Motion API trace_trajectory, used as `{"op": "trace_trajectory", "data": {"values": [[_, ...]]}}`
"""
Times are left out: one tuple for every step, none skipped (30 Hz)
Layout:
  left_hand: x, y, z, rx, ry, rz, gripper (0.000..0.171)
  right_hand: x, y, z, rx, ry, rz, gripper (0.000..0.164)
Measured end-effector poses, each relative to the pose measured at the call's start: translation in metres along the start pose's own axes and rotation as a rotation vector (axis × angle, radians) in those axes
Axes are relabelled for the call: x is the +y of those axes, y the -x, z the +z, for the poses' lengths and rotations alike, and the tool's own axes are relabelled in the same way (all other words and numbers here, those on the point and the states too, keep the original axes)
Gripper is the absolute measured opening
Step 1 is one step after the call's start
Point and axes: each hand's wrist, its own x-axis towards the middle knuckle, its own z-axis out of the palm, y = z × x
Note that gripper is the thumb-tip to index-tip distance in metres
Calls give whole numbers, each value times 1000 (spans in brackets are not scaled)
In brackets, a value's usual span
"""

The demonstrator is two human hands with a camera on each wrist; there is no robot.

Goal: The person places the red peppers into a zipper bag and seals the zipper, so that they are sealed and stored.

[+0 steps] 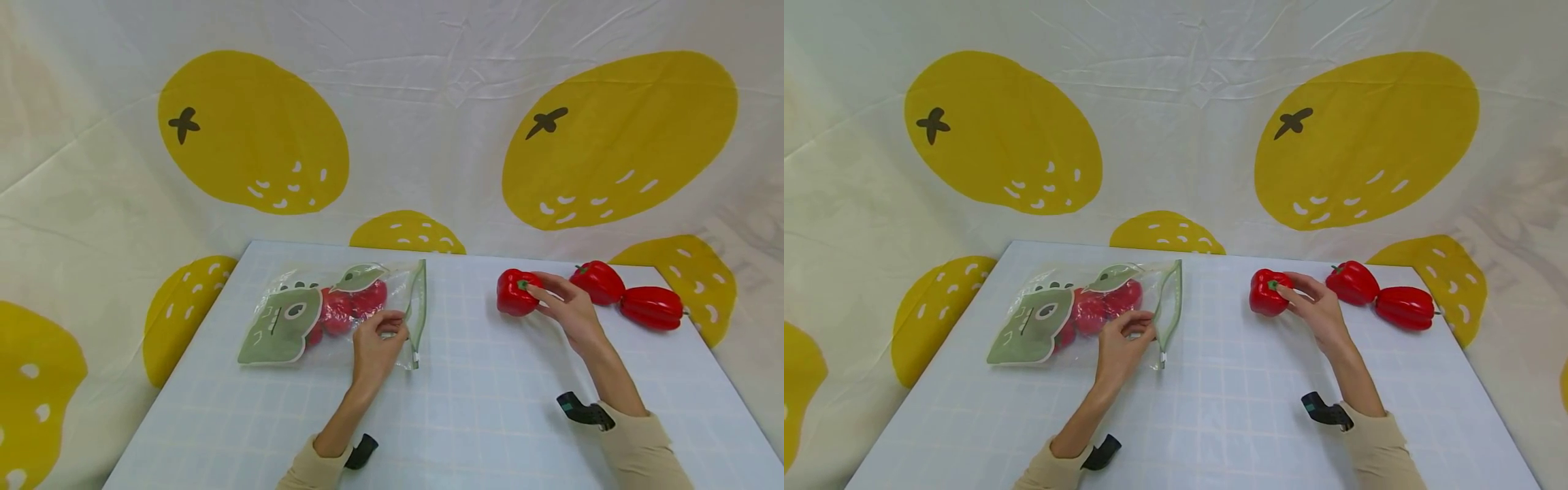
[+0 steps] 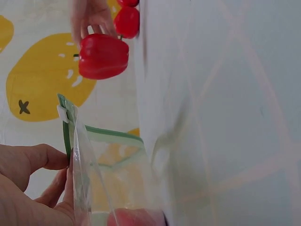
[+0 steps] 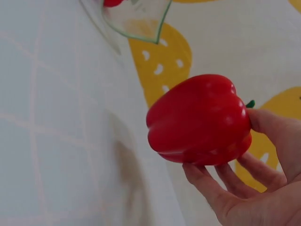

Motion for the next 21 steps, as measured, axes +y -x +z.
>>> {"op": "trace_trajectory", "data": {"values": [[0,0,0,-1,-3,-2,16,-1,0,2,-3,-10,3,84],[1,0,0,0,-4,-4,16,-2,-1,5,-6,-18,6,84],[1,0,0,0,-9,-5,16,-2,-2,7,-10,-27,9,83],[1,0,0,0,-13,-4,16,-3,-2,10,-13,-34,12,83],[1,0,0,2,-14,-2,16,-4,-3,12,-18,-42,12,82],[1,0,0,3,-17,0,16,-4,-4,15,-23,-48,16,81],[1,0,0,3,-18,1,16,-5,-5,17,-28,-58,19,79],[1,0,0,4,-17,3,16,-5,-6,19,-34,-66,22,78],[1,0,0,5,-17,2,16,-6,-6,22,-38,-76,25,78],[1,0,0,7,-16,1,16,-7,-7,24,-42,-85,27,77],[1,0,0,7,-15,2,16,-8,-7,26,-48,-97,30,76],[2,0,0,7,-14,0,16,-9,-8,29,-52,-107,35,76],[1,0,0,7,-14,-1,16,-9,-8,31,-55,-116,39,76],[1,0,0,7,-14,-1,16,-10,-9,34,-57,-123,42,76],[1,0,0,8,-15,2,16,-11,-9,36,-61,-131,45,77],[1,0,0,8,-15,3,16,-11,-10,39,-64,-138,48,77],[1,0,0,8,-14,3,16,-12,-11,42,-69,-146,50,78],[1,0,0,7,-13,0,16,-12,-11,45,-72,-155,50,78],[1,0,0,8,-13,0,16,-13,-12,48,-76,-161,50,79],[1,0,0,8,-12,-1,16,-13,-13,50,-80,-167,47,79],[1,0,0,9,-9,-1,16,-14,-13,53,-84,-174,44,78]]}}
